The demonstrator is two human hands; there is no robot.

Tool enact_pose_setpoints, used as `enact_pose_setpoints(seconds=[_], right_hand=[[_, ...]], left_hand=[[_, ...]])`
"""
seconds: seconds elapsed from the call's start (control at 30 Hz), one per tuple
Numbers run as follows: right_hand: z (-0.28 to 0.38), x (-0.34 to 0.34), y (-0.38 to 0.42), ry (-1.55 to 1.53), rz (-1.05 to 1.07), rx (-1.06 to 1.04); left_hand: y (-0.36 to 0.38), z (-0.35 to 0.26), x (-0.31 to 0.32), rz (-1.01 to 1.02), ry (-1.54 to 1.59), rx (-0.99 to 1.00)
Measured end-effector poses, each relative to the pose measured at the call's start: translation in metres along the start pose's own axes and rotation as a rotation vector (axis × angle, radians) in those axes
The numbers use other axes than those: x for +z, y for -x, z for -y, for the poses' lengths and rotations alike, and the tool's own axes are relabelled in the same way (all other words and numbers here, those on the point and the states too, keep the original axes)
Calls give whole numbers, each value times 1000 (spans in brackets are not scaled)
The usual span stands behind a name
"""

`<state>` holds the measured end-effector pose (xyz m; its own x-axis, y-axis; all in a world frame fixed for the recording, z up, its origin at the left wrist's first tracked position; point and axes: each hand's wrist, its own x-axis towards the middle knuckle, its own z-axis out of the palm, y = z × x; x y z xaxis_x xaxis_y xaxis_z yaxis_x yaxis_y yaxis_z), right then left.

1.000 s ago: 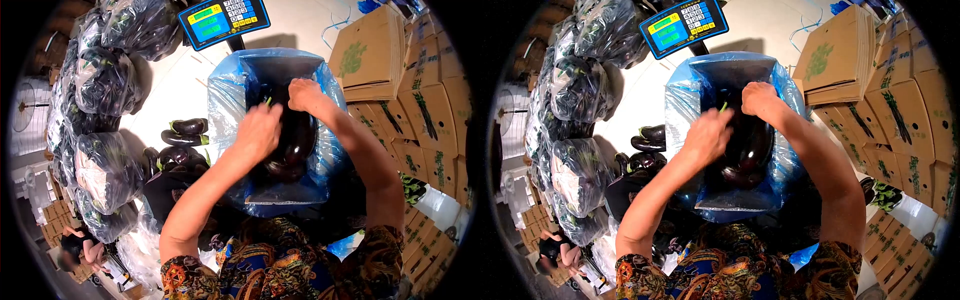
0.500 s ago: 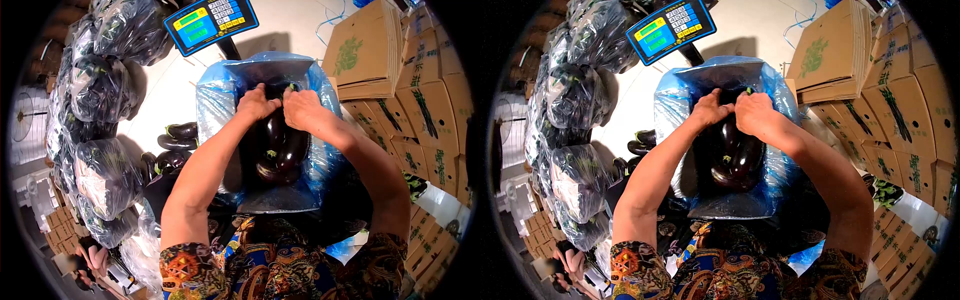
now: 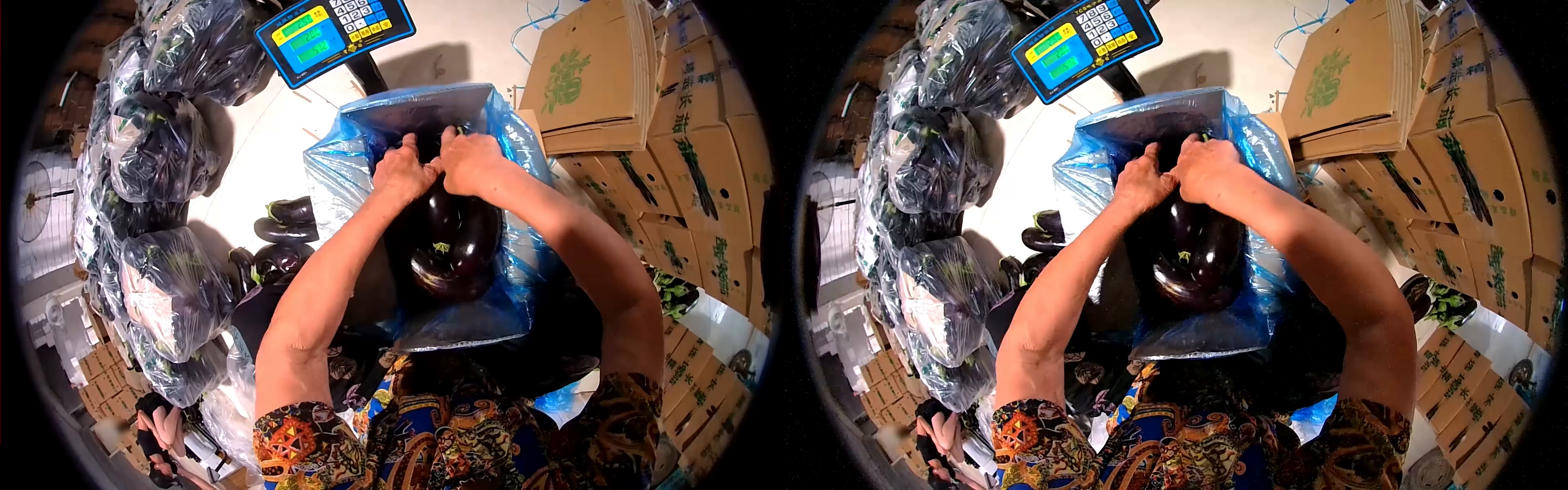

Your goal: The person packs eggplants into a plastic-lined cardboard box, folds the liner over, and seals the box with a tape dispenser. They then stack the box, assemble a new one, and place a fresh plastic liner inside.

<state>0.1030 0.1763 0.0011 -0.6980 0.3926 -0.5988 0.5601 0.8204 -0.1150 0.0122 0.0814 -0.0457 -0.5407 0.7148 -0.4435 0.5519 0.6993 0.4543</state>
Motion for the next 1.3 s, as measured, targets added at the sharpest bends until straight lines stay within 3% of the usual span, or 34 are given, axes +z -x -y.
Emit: enact_pose_setpoints(seconds=[0.07, 0.17, 0.27, 0.4, 0.5, 0.6, 0.67, 0.73, 0.77, 0.9, 1.0, 1.03, 1.07, 1.13, 1.17, 1.2, 1.27, 1.3], right_hand=[[-5, 1, 0, -63, -19, 27], [-7, 1, 6, -104, -70, 77], [-11, -1, 5, -139, -124, 74], [-14, -11, 11, -165, -119, 51], [-21, -9, 15, -203, -93, 45], [-32, 2, 21, -222, -121, -41], [-43, 5, 25, -341, -105, -85], [-52, 3, 21, -559, 3, -94], [-55, 11, 10, -440, -85, -124], [-49, -6, 20, -579, 15, -63], [-63, -6, 35, -890, -148, -113], [-70, -4, 38, -1064, -219, -158], [-78, -8, 42, -1012, -300, -204], [-77, -33, 73, -1200, -215, -268], [-78, -27, 76, -1076, -285, -431], [-74, -29, 83, -1230, -171, -492], [-60, -28, 98, -1581, 85, -518], [-45, -25, 107, -1601, 98, -560]], left_hand=[[0, 3, 2, -11, -2, 17], [2, 10, -3, -93, -143, 226], [11, 2, -31, 57, -44, 351], [6, 12, -12, -145, -27, 643], [25, 2, 1, -110, 61, 742], [59, -2, -13, -159, -52, 902], [74, -6, -26, -63, -247, 1109], [82, -3, -20, -106, -412, 1452], [80, -4, -12, -74, -483, 1540], [69, -20, -3, -43, -627, 1542], [74, -33, -44, -61, -551, 1548], [79, -37, -60, -62, -371, 1465], [84, -41, -77, -61, -195, 1375], [99, -49, -113, -53, 187, 1054], [102, -54, -124, -55, 398, 839], [105, -56, -130, -59, 599, 614], [93, -49, -132, -75, 633, 391], [88, -41, -123, -23, 708, 292]])
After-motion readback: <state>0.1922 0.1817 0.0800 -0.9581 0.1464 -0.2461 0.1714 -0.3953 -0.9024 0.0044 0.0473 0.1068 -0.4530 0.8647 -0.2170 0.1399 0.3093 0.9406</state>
